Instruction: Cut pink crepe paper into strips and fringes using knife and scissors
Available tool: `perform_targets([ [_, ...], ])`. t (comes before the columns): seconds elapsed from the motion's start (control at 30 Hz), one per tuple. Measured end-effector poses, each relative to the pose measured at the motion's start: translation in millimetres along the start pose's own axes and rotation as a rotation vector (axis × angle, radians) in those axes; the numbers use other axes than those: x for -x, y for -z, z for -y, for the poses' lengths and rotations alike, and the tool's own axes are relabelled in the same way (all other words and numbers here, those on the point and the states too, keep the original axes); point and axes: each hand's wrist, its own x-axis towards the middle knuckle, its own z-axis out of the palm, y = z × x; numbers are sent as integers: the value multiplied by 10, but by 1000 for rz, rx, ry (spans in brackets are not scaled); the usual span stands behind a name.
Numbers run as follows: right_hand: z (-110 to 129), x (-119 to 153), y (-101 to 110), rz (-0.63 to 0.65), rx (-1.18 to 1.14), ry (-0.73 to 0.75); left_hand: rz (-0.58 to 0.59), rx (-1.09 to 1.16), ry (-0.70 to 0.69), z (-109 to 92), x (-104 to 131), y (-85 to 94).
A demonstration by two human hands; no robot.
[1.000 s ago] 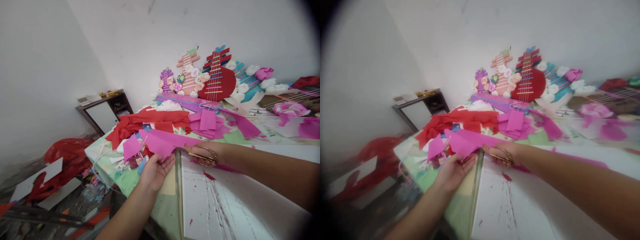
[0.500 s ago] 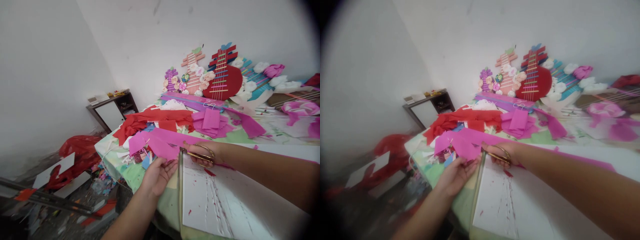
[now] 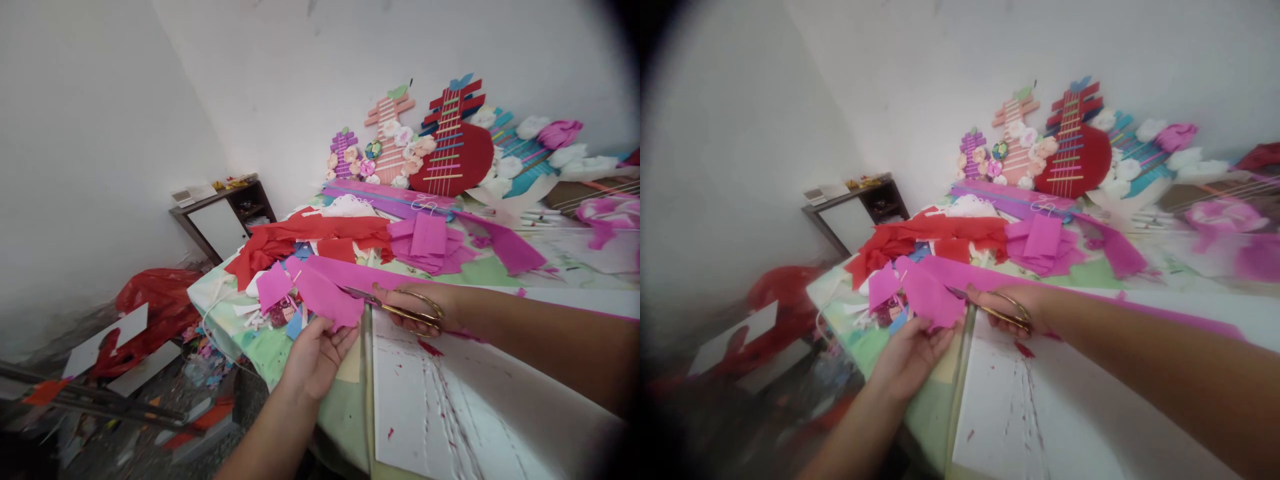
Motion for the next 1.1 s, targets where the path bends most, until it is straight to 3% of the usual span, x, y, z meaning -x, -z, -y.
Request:
perform_targets([
  [0.2, -52, -30, 25, 66, -56, -94, 146, 110, -31, -37, 8, 17],
  [0.53, -33, -10, -48, 185, -62, -114, 97, 124, -38, -89, -27, 68],
  [0.73, -70, -14, -54, 207, -111, -111, 136, 137, -13, -72, -34, 64],
  [0.9, 15, -114, -73, 180, -147, -111, 188, 132, -7, -35, -14, 63],
  [1.1, 127, -137, -105, 242, -138, -59, 232, 112, 13, -5, -18, 76],
])
